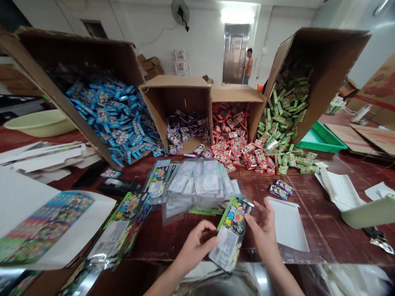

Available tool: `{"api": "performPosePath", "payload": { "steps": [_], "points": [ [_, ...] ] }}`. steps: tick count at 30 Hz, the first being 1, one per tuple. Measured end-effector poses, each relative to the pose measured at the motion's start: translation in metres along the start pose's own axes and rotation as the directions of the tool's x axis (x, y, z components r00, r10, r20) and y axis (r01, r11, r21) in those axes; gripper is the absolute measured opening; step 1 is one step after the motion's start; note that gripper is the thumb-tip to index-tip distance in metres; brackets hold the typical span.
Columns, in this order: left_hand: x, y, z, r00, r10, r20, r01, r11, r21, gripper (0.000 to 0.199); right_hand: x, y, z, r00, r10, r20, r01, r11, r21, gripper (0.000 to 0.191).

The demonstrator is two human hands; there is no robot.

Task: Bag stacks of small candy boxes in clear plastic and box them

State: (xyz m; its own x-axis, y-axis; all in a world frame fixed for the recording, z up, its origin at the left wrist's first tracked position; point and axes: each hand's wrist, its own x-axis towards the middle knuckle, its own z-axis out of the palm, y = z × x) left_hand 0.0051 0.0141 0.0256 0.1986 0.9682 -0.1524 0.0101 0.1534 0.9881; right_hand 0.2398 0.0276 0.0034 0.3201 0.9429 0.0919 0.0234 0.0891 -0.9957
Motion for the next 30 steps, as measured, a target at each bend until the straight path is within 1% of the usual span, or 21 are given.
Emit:
{"api": "performPosePath", "payload": {
  "steps": [2, 4, 5, 7, 10, 12, 15, 16, 18, 19, 20, 22, 23, 25, 28, 30],
  "points": [
    [0.001, 0.004, 0.006, 1.0, 0.024, -0.001, -0.024, 0.999, 0.033, 0.045, -0.004, -0.011, 0.004, 0.995, -0.063, 0.074, 0.071, 0.992, -0.101, 0.085],
    [0.004, 0.008, 0.01, 0.996, 0.08, -0.036, -0.081, 0.997, -0.008, 0.06, -0.011, -0.019, 0.006, 0.984, -0.117, 0.136, 0.139, 0.976, -0.166, 0.083],
    [0.006, 0.008, 0.011, 0.996, 0.091, -0.025, -0.091, 0.996, -0.017, 0.068, -0.015, -0.021, 0.006, 0.98, -0.119, 0.162, 0.147, 0.974, -0.172, 0.085],
    [0.005, 0.003, 0.009, 0.995, 0.094, 0.031, -0.093, 0.995, -0.023, 0.076, -0.021, -0.021, 0.003, 0.971, -0.065, 0.23, 0.101, 0.983, -0.15, 0.091],
    [-0.003, -0.012, 0.003, 0.99, 0.042, 0.134, -0.039, 0.999, -0.025, 0.073, -0.029, -0.011, -0.008, 0.938, 0.019, 0.347, 0.012, 0.996, -0.088, 0.094],
    [-0.009, -0.021, -0.001, 0.981, 0.014, 0.193, -0.004, 0.999, -0.052, 0.075, -0.035, -0.005, -0.016, 0.916, 0.035, 0.4, -0.014, 0.998, -0.055, 0.093],
    [-0.012, -0.026, -0.006, 0.967, 0.03, 0.254, -0.001, 0.994, -0.113, 0.078, -0.039, -0.003, -0.02, 0.896, 0.05, 0.442, -0.038, 0.999, -0.035, 0.09],
    [-0.012, -0.026, -0.008, 0.962, 0.04, 0.269, -0.006, 0.992, -0.124, 0.075, -0.039, -0.004, -0.02, 0.886, 0.056, 0.461, -0.045, 0.998, -0.034, 0.089],
    [-0.01, -0.023, -0.013, 0.961, 0.045, 0.272, -0.014, 0.993, -0.118, 0.062, -0.038, -0.006, -0.018, 0.861, 0.062, 0.505, -0.047, 0.998, -0.042, 0.087],
    [-0.009, -0.021, -0.017, 0.965, 0.041, 0.26, -0.014, 0.995, -0.103, 0.052, -0.038, -0.006, -0.016, 0.854, 0.064, 0.516, -0.045, 0.998, -0.049, 0.087],
    [-0.008, -0.018, -0.02, 0.971, 0.036, 0.237, -0.016, 0.996, -0.085, 0.042, -0.037, -0.006, -0.013, 0.858, 0.066, 0.51, -0.043, 0.997, -0.057, 0.09],
    [-0.006, -0.014, -0.028, 0.986, 0.03, 0.166, -0.02, 0.998, -0.065, 0.026, -0.037, -0.004, -0.007, 0.888, 0.077, 0.453, -0.049, 0.996, -0.072, 0.099],
    [-0.006, -0.012, -0.03, 0.991, 0.029, 0.13, -0.02, 0.997, -0.07, 0.025, -0.037, -0.002, -0.003, 0.899, 0.084, 0.429, -0.058, 0.996, -0.073, 0.103],
    [-0.004, -0.013, -0.032, 0.997, 0.018, 0.07, -0.011, 0.995, -0.094, 0.027, -0.037, -0.001, 0.005, 0.9, 0.088, 0.428, -0.072, 0.996, -0.053, 0.106],
    [-0.002, -0.019, -0.031, 0.999, -0.026, -0.031, 0.021, 0.988, -0.153, 0.028, -0.036, -0.006, 0.015, 0.89, 0.039, 0.454, -0.036, 0.999, -0.015, 0.097],
    [-0.001, -0.023, -0.029, 0.996, -0.044, -0.079, 0.025, 0.975, -0.219, 0.035, -0.035, -0.013, 0.018, 0.885, -0.003, 0.466, 0.014, 1.0, -0.02, 0.092]
  ]
}}
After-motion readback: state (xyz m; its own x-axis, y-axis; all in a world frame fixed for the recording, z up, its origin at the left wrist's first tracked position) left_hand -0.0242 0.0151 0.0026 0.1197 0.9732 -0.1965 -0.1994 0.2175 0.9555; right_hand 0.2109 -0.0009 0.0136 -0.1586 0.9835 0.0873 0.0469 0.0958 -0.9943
